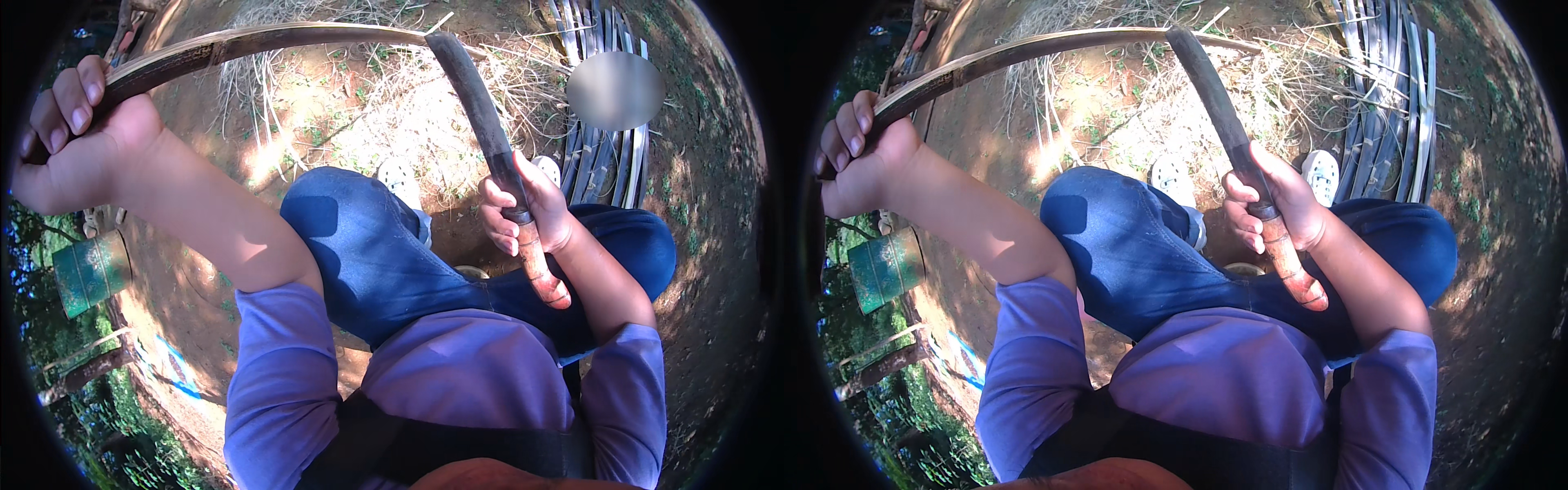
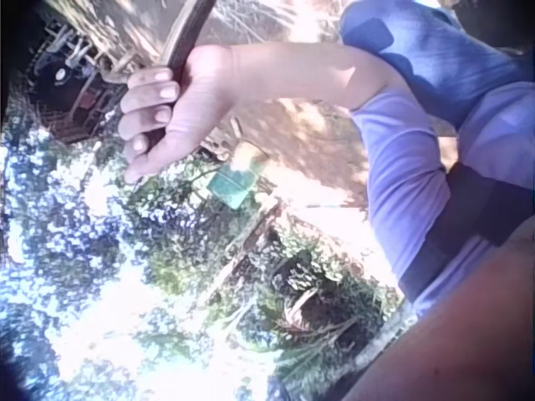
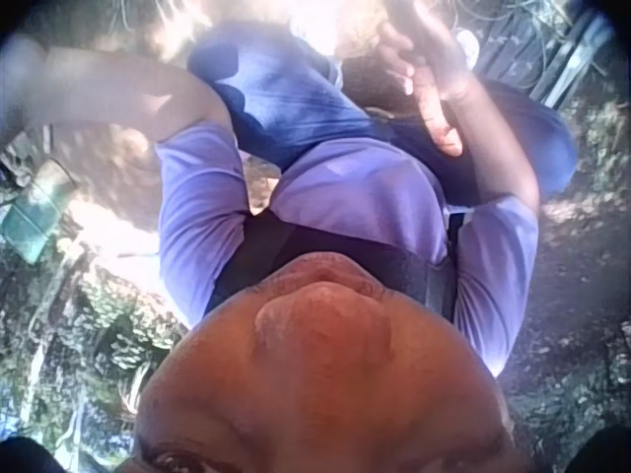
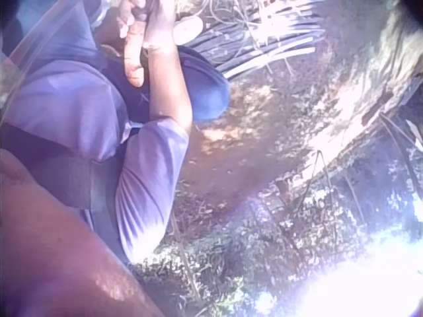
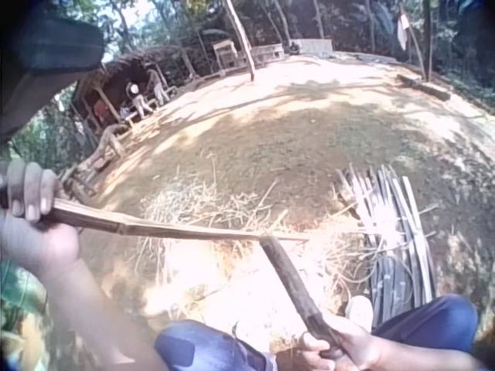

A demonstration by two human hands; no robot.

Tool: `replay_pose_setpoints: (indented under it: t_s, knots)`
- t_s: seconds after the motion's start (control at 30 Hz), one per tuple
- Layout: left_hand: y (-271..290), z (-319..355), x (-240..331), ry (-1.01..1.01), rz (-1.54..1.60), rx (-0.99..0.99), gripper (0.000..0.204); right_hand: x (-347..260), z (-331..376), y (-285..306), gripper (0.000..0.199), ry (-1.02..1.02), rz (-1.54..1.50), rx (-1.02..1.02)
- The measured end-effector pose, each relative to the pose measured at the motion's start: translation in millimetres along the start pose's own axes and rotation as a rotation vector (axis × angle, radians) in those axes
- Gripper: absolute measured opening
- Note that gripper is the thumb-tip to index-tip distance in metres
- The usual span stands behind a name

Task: The person is shaving a long bamboo strip with a large knife and then whittles the end of a wooden pole.

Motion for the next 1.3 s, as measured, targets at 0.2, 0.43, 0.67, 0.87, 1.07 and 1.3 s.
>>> replay_pose_setpoints:
  t_s: [0.2,0.43,0.67,0.87,1.07,1.3]
  knots:
    - [-8,3,9,0.081,0.052,-0.266,0.024,-18,-7,-11,0.055,0.106,0.491,0.113]
    - [-17,16,4,-0.057,-0.052,0.111,0.028,-43,-8,-29,0.042,0.388,0.852,0.286]
    - [-35,24,10,0.000,0.035,-0.192,0.029,-60,-7,-81,0.059,0.352,0.954,0.240]
    - [-53,43,18,0.089,0.094,-0.583,0.038,-67,-4,-144,0.064,0.620,1.401,-0.148]
    - [-66,57,28,-0.175,-0.017,-0.428,0.052,-49,3,-178,0.056,0.714,1.504,-0.258]
    - [-83,65,20,-0.398,-0.090,-0.040,0.054,-37,24,-181,0.052,0.599,1.268,-0.046]
Point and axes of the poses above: each hand's wrist, its own z-axis away from the middle knuckle, its own y-axis out of the back of the hand, x = y × z, the point moved 5 cm from there along -z, towards the middle knuckle, and after that the axes turned 12 degrees about y, right-handed, at the moved point
